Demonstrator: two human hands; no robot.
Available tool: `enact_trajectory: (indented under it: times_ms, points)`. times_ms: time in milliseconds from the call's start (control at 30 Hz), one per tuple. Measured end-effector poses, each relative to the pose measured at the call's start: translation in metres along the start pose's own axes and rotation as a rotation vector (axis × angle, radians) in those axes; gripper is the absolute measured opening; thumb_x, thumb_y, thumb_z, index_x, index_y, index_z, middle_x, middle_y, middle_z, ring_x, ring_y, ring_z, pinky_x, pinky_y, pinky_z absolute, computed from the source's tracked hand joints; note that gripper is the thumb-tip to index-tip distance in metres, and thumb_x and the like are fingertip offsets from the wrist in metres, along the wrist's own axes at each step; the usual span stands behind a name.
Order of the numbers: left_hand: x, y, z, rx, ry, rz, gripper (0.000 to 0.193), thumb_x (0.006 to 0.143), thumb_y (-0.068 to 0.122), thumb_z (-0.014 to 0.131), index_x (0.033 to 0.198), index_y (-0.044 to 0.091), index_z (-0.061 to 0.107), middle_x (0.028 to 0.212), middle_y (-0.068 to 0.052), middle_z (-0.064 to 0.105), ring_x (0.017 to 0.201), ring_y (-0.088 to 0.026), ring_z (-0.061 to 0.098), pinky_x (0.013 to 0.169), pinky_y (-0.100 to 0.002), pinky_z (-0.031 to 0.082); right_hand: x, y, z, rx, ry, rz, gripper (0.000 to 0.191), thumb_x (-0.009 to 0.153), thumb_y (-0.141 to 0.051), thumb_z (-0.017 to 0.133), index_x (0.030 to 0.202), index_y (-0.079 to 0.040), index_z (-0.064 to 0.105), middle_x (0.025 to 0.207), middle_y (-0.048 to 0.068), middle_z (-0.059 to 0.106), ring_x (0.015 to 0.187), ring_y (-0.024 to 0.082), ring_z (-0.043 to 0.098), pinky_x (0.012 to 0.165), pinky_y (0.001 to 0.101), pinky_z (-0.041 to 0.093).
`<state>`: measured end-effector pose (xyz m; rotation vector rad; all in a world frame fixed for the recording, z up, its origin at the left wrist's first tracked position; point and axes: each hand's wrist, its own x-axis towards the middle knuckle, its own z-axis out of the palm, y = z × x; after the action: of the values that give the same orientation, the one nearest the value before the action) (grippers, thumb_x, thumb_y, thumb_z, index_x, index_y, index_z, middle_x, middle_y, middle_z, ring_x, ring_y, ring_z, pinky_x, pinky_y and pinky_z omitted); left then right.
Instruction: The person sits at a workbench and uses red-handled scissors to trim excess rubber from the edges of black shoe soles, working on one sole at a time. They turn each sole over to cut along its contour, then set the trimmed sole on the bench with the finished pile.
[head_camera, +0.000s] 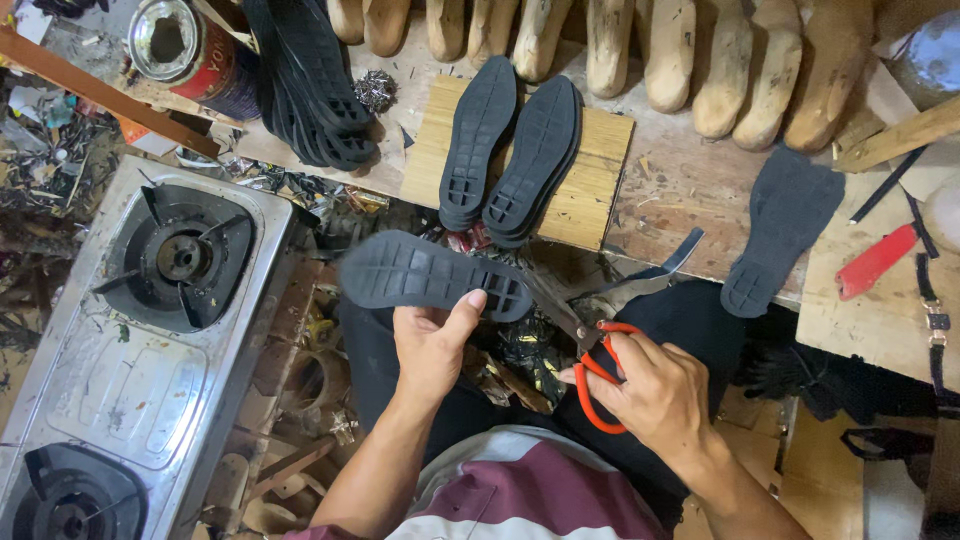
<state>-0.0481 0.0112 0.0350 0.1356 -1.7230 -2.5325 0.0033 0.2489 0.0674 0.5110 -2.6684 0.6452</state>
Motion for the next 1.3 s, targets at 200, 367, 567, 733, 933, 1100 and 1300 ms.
enact_trajectory:
  times_ms: [200, 367, 567, 733, 933, 1100, 1300]
  points:
    - [0.0, -0.001, -0.003, 0.021, -0.038, -0.039, 0.021, 0.09, 0.0, 0.072, 0.11, 0.001, 0.065, 0.103, -0.003, 0.07, 0.093, -0.011, 0.065, 0.083, -0.028, 0.054, -0.003, 0.001, 0.001, -0.026, -0.024, 0.042, 0.052, 0.063, -0.041, 0.093, 0.084, -0.002, 0.066, 0.072, 0.01, 0.066, 0.052, 0.029, 0.061, 0.051, 0.0371, 0.049]
    - [0.002, -0.008, -0.01, 0.026, -0.093, -0.035, 0.024, 0.091, 0.001, 0.072, 0.114, 0.0, 0.065, 0.107, -0.005, 0.069, 0.097, -0.013, 0.065, 0.088, -0.031, 0.053, -0.005, 0.003, 0.003, 0.056, -0.034, 0.108, 0.045, 0.065, -0.038, 0.093, 0.082, -0.005, 0.066, 0.072, 0.01, 0.068, 0.057, 0.03, 0.064, 0.052, 0.0375, 0.05]
    - [0.008, -0.014, -0.026, -0.115, -0.093, -0.047, 0.028, 0.099, 0.009, 0.06, 0.125, -0.003, 0.064, 0.119, -0.006, 0.069, 0.109, -0.015, 0.062, 0.099, -0.031, 0.047, -0.009, 0.003, 0.006, 0.279, -0.131, 0.261, 0.043, 0.064, -0.031, 0.093, 0.086, -0.003, 0.069, 0.071, 0.009, 0.069, 0.057, 0.025, 0.07, 0.052, 0.0351, 0.053]
    - [0.0, -0.018, -0.02, 0.043, -0.186, -0.039, 0.027, 0.101, 0.006, 0.062, 0.125, -0.003, 0.063, 0.12, -0.008, 0.07, 0.11, -0.017, 0.063, 0.1, -0.033, 0.049, -0.01, -0.001, 0.011, 0.552, -0.276, 0.338, 0.035, 0.07, -0.024, 0.09, 0.088, -0.003, 0.069, 0.071, 0.008, 0.071, 0.057, 0.02, 0.073, 0.053, 0.0319, 0.055]
    - [-0.008, -0.017, -0.011, -0.022, -0.298, -0.079, 0.033, 0.098, 0.003, 0.062, 0.131, -0.002, 0.059, 0.128, -0.008, 0.068, 0.118, -0.017, 0.062, 0.106, -0.034, 0.048, -0.006, -0.005, 0.008, 0.634, -0.291, 0.308, 0.036, 0.073, -0.024, 0.088, 0.092, -0.002, 0.066, 0.073, 0.008, 0.07, 0.062, 0.02, 0.075, 0.054, 0.0324, 0.056]
    - [-0.011, -0.018, -0.009, -0.029, -0.288, -0.112, 0.034, 0.097, 0.001, 0.062, 0.131, -0.002, 0.058, 0.128, -0.01, 0.068, 0.118, -0.018, 0.063, 0.106, -0.035, 0.049, -0.002, -0.015, 0.01, 0.308, -0.108, 0.192, 0.044, 0.064, -0.032, 0.093, 0.082, -0.004, 0.065, 0.069, 0.011, 0.067, 0.058, 0.032, 0.067, 0.053, 0.0388, 0.052]
    - [-0.012, -0.024, -0.011, -0.048, -0.286, -0.101, 0.033, 0.098, 0.001, 0.063, 0.131, -0.002, 0.057, 0.126, -0.008, 0.067, 0.117, -0.017, 0.062, 0.105, -0.034, 0.049, -0.007, -0.013, 0.018, 0.326, -0.064, 0.179, 0.039, 0.069, -0.028, 0.091, 0.083, -0.003, 0.064, 0.072, 0.011, 0.071, 0.063, 0.03, 0.071, 0.054, 0.0364, 0.055]
